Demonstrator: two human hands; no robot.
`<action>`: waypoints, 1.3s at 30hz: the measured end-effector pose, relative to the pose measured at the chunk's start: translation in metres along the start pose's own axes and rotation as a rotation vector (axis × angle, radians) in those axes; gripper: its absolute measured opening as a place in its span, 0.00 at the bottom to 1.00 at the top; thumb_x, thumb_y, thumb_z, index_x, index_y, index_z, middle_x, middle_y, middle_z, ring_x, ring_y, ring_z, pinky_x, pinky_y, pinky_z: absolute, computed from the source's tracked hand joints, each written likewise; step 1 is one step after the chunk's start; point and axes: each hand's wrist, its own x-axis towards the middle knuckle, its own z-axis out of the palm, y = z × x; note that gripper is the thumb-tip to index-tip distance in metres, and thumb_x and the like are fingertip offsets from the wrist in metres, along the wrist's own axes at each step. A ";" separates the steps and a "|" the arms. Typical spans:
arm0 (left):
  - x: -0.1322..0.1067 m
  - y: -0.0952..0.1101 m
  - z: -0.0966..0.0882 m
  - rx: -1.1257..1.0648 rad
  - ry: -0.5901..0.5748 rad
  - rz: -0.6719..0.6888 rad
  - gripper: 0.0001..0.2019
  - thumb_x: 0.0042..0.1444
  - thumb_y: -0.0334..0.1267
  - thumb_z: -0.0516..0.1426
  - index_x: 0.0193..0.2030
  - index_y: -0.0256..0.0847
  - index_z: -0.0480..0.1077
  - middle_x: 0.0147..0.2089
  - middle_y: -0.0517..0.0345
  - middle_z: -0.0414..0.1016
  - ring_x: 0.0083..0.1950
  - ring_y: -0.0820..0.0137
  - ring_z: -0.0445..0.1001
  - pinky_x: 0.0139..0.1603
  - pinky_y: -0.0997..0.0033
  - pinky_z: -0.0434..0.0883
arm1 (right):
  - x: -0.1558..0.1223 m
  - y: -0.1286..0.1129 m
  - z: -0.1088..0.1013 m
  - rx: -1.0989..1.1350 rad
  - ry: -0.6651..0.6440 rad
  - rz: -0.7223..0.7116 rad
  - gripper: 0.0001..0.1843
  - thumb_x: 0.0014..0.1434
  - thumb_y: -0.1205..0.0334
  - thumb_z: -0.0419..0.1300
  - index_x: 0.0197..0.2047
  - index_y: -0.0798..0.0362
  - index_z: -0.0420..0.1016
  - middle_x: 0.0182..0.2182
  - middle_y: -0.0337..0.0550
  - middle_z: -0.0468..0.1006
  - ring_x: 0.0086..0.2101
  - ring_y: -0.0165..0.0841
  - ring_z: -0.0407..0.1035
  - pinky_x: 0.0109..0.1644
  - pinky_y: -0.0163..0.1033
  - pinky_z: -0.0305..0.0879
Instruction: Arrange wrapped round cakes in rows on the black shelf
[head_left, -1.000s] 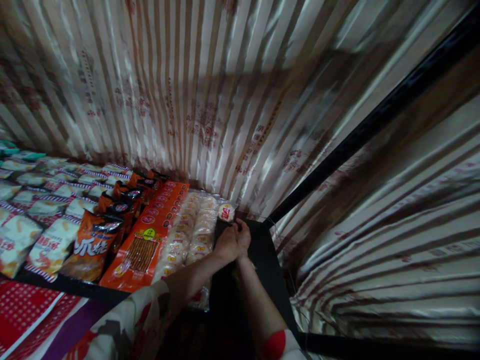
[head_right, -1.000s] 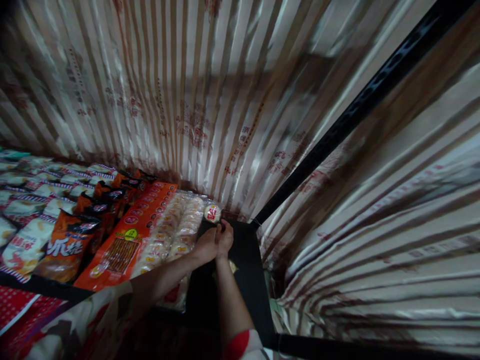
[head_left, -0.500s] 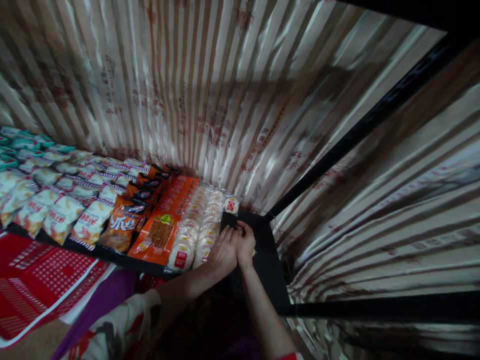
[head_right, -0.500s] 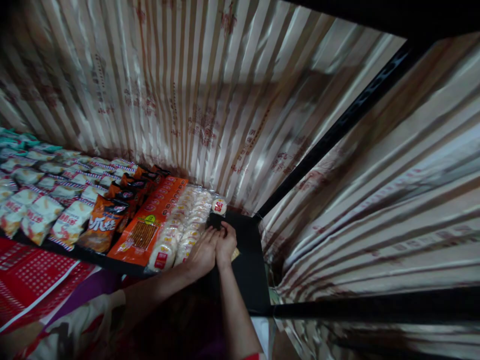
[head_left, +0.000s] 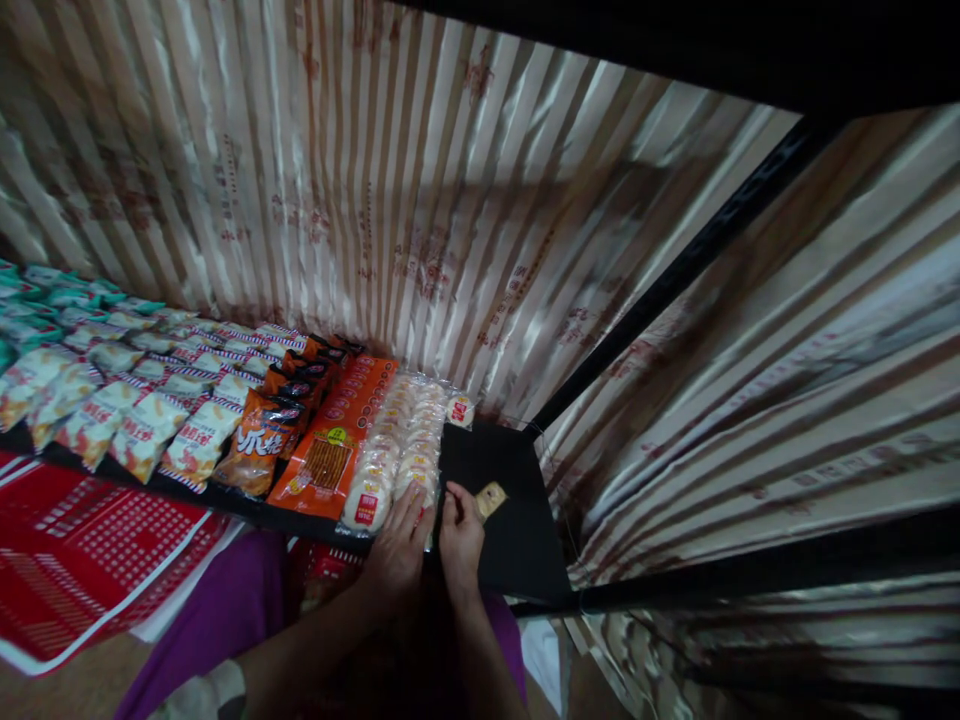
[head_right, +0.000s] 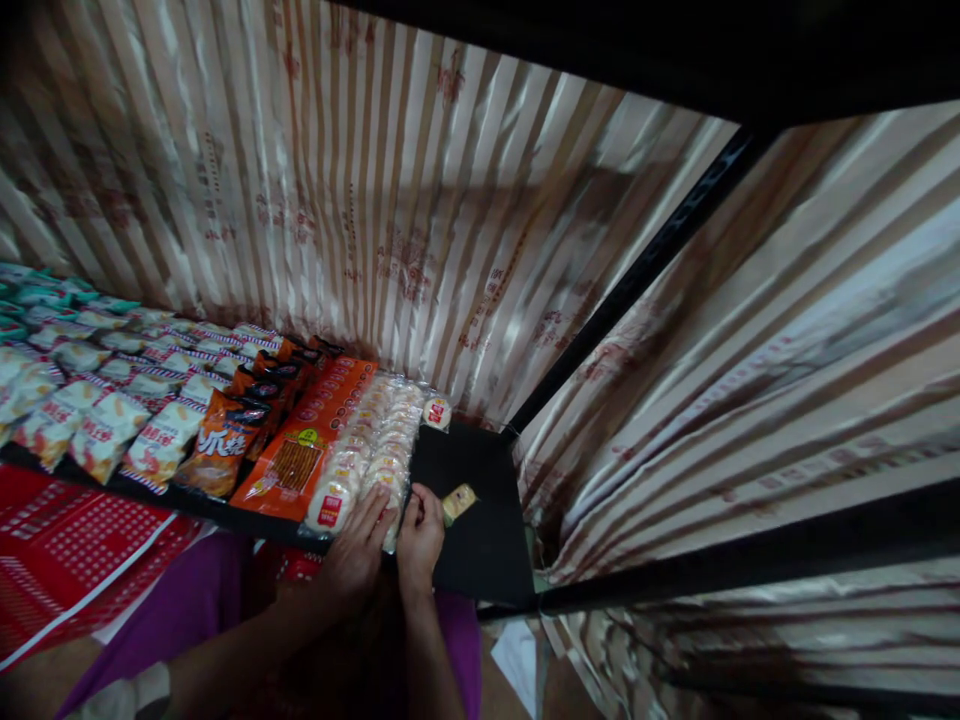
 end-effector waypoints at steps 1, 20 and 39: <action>-0.010 -0.002 0.002 0.009 0.045 0.034 0.23 0.58 0.29 0.43 0.61 0.31 0.57 0.63 0.38 0.58 0.68 0.57 0.47 0.61 0.49 0.59 | -0.007 0.002 -0.001 0.005 -0.011 0.014 0.18 0.55 0.55 0.50 0.40 0.56 0.74 0.39 0.50 0.76 0.40 0.36 0.70 0.46 0.40 0.66; -0.039 0.005 -0.005 -0.010 0.038 -0.223 0.22 0.55 0.29 0.45 0.55 0.29 0.65 0.60 0.37 0.63 0.61 0.56 0.61 0.57 0.51 0.66 | -0.044 0.014 0.000 0.020 -0.141 0.205 0.21 0.52 0.51 0.54 0.45 0.54 0.72 0.35 0.46 0.78 0.35 0.35 0.72 0.38 0.37 0.69; -0.045 0.007 -0.007 -0.112 -0.044 -0.212 0.21 0.53 0.28 0.46 0.54 0.31 0.64 0.60 0.40 0.61 0.63 0.59 0.57 0.60 0.50 0.62 | -0.044 0.021 0.000 0.022 -0.195 0.208 0.17 0.51 0.52 0.54 0.41 0.53 0.71 0.34 0.43 0.77 0.33 0.34 0.71 0.40 0.37 0.68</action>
